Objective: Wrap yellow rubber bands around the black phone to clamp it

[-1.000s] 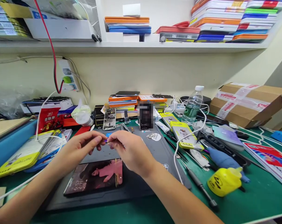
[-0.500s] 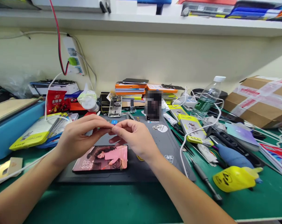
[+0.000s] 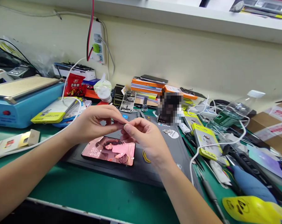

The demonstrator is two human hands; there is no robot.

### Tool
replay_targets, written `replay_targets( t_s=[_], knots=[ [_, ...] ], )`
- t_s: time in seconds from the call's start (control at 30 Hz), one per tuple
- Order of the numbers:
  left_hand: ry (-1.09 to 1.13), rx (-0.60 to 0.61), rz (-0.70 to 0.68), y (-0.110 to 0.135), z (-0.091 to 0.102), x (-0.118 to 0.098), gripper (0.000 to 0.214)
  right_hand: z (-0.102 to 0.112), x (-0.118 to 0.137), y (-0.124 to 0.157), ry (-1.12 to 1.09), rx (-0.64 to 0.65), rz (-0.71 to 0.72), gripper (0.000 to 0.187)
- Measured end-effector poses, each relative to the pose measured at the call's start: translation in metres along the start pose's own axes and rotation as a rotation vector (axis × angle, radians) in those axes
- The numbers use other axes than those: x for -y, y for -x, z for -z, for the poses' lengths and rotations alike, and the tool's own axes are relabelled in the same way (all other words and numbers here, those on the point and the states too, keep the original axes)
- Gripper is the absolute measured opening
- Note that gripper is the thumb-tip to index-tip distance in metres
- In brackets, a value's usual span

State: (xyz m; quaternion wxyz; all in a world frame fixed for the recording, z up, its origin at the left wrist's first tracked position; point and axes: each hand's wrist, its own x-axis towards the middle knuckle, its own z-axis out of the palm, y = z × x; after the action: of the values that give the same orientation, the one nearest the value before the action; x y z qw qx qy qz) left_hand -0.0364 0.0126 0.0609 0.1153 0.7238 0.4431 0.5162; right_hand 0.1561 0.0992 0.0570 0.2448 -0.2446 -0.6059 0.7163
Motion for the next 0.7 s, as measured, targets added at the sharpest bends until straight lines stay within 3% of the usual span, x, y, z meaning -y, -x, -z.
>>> replay_targets(
  t_s=[0.1,0.23,0.33,0.7],
  knots=[
    [0.016,-0.021,0.019,0.000,-0.001,0.000,0.014,0.000,-0.001,0.000,-0.077,0.034,0.018,0.025],
    [-0.070,-0.039,-0.056,0.002,0.001,0.002,0.016,0.001,0.000,0.000,-0.176,0.056,0.022,0.015],
    [-0.095,-0.027,-0.073,0.003,0.001,0.003,0.018,0.001,0.001,0.000,-0.192,0.015,0.041,0.019],
    [0.173,0.007,0.312,0.004,-0.009,0.004,0.025,-0.002,0.003,0.003,-0.059,-0.114,0.187,0.025]
  ],
)
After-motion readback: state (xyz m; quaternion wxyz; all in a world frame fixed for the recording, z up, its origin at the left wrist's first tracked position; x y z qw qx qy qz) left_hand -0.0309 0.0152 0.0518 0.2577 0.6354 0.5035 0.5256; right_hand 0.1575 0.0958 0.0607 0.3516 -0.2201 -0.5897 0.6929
